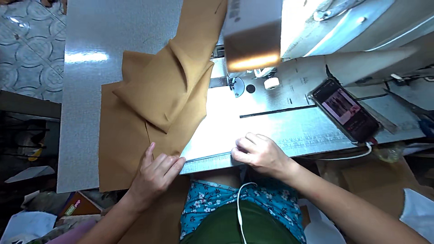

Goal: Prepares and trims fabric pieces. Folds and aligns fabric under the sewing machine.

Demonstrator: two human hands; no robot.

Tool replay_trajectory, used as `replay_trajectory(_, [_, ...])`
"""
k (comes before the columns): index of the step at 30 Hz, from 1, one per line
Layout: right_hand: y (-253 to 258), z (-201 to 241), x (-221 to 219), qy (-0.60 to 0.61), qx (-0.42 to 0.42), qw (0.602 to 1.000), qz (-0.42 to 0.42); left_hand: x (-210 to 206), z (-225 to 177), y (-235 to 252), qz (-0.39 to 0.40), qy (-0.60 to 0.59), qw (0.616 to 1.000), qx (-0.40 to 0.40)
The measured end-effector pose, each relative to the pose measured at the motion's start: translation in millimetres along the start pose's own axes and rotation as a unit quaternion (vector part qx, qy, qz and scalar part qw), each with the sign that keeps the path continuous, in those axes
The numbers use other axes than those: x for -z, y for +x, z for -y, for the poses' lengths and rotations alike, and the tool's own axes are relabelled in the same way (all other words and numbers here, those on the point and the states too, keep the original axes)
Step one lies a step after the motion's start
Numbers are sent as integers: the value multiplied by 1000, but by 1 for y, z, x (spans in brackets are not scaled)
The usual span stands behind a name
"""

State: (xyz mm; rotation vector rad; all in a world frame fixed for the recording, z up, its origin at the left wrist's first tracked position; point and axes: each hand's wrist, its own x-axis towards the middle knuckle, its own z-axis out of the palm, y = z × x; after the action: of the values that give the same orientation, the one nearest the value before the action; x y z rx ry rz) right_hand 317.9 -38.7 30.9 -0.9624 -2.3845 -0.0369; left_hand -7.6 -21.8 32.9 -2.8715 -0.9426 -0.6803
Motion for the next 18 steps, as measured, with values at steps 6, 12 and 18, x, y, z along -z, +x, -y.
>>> replay_trajectory(6, [-3,3,5,-5,3,999,31,2,-2,1,24,-4,1000,-13])
replay_trajectory(12, [-13,-4,7,59,-34,996,55,7,-2,0,49,-22,999,8])
replay_trajectory(18, [-14,-7,3,115,-93,988,38,6,-6,3,35,-35,998,38])
